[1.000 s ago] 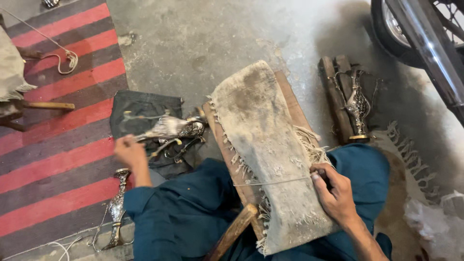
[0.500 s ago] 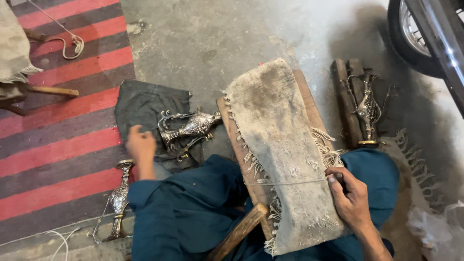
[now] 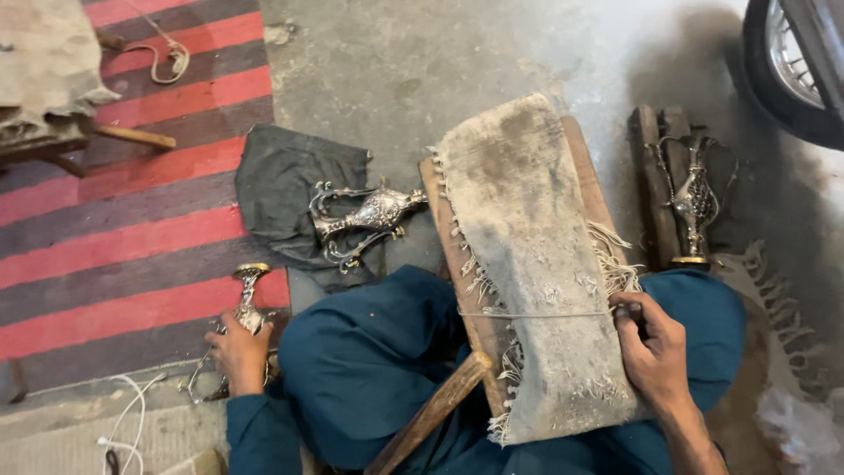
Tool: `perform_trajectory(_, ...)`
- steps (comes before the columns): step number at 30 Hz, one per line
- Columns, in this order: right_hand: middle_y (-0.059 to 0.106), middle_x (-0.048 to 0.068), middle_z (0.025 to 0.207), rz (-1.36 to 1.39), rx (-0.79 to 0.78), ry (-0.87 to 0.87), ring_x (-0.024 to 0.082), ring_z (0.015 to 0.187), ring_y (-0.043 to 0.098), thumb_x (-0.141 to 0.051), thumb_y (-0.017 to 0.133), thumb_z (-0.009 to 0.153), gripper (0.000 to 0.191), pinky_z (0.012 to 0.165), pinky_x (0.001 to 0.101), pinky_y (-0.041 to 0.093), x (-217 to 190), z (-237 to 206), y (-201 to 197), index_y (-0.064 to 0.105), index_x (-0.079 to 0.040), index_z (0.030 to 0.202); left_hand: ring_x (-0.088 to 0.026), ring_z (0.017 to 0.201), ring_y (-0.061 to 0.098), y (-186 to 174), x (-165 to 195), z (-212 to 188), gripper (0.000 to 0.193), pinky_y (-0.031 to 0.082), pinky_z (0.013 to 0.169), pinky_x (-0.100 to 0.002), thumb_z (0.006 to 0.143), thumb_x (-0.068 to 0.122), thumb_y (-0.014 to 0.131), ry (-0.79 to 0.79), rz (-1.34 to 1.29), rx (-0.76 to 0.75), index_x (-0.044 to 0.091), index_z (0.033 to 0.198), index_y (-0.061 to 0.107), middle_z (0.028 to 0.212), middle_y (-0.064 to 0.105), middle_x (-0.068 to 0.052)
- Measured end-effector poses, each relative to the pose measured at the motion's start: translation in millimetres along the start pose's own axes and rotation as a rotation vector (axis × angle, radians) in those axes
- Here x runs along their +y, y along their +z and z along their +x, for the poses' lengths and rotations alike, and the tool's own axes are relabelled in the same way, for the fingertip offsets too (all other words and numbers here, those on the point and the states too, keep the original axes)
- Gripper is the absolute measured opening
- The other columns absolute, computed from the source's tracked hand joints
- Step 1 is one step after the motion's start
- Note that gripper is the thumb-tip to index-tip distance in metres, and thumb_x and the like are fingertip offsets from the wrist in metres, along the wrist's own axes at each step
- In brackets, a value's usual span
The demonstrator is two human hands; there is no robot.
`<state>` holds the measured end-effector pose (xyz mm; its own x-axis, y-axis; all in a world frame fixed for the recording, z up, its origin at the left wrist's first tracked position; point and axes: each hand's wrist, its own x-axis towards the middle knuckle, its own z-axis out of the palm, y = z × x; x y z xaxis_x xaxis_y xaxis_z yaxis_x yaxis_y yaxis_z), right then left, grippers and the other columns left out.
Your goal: The person sits on the floor with a wooden board on their lap holding an ornate metal vase. They hold a small punch against the vase's surface with one hand and strike it with a wooden mallet in the other, working the decorated areas, and occasionally reposition the vase and punch between strikes.
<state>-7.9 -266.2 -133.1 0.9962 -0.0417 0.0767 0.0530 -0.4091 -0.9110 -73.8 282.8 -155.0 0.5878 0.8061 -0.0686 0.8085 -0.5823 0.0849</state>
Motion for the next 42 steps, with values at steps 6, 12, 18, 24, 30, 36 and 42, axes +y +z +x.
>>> perform_trajectory(6,0.058,-0.003,0.076,-0.038,-0.002,0.018,0.004,0.069,0.047,0.000,0.063,0.094,0.015,0.059,0.0205,0.040,-11,-1,-6,0.069,0.000,0.108,-0.049,0.120,0.058,-11,-16,2,0.079,0.052,0.094,-0.059,0.074,0.049,0.087,0.095,-0.093,0.057,0.015,0.140,0.060,0.124,0.062,-0.029)
perform_trajectory(12,0.068,-0.005,0.082,0.056,-0.111,-0.089,0.002,0.078,0.060,-0.005,0.068,0.095,0.012,0.068,0.0215,0.050,-32,40,-36,0.071,-0.003,0.107,-0.049,0.122,0.056,-86,-7,-16,0.095,0.049,0.097,-0.061,0.074,0.040,0.090,0.304,-0.132,0.150,0.017,0.159,0.055,0.137,0.055,-0.029)
perform_trajectory(18,0.059,0.006,0.093,-0.147,-0.163,-0.196,0.013,0.073,0.057,-0.004,0.077,0.081,0.014,0.060,0.0286,0.045,-73,40,-61,0.078,-0.005,0.095,-0.050,0.136,0.048,-180,100,-99,0.106,0.045,0.107,-0.051,0.058,0.029,0.088,1.087,-0.321,0.253,0.008,0.151,0.041,0.152,0.039,-0.029)
perform_trajectory(24,0.053,0.011,0.134,-0.018,-0.267,-0.392,0.016,0.092,0.072,-0.001,0.080,0.077,0.022,0.072,0.0307,0.056,-88,17,-74,0.073,-0.006,0.097,-0.041,0.109,0.056,-197,221,-158,0.094,0.048,0.091,-0.051,0.062,0.021,0.087,1.548,-0.050,0.218,0.015,0.148,0.049,0.132,0.046,-0.023)
perform_trajectory(30,0.056,0.011,0.136,-0.137,-0.224,-0.311,0.017,0.086,0.076,0.001,0.079,0.075,0.026,0.058,0.0281,0.057,-74,7,-87,0.075,-0.007,0.099,-0.035,0.100,0.057,-211,268,-186,0.069,0.049,0.091,-0.048,0.076,0.013,0.070,1.819,0.069,0.351,0.009,0.143,0.054,0.130,0.053,-0.018)
perform_trajectory(36,0.064,0.004,0.105,-0.207,-0.149,-0.289,0.014,0.069,0.064,-0.004,0.086,0.078,0.024,0.056,0.0289,0.051,-56,3,-86,0.075,-0.008,0.099,-0.035,0.102,0.058,-203,264,-200,0.055,0.051,0.095,-0.048,0.082,0.014,0.061,1.886,0.034,0.444,0.007,0.137,0.057,0.130,0.055,-0.016)
perform_trajectory(42,0.065,0.002,0.095,-0.229,-0.202,-0.331,0.013,0.073,0.063,0.002,0.079,0.079,0.026,0.058,0.0280,0.050,-53,4,-82,0.074,-0.007,0.103,-0.035,0.103,0.059,-193,265,-187,0.080,0.051,0.088,-0.047,0.063,0.020,0.080,1.805,0.100,0.248,0.009,0.138,0.055,0.128,0.055,-0.016)
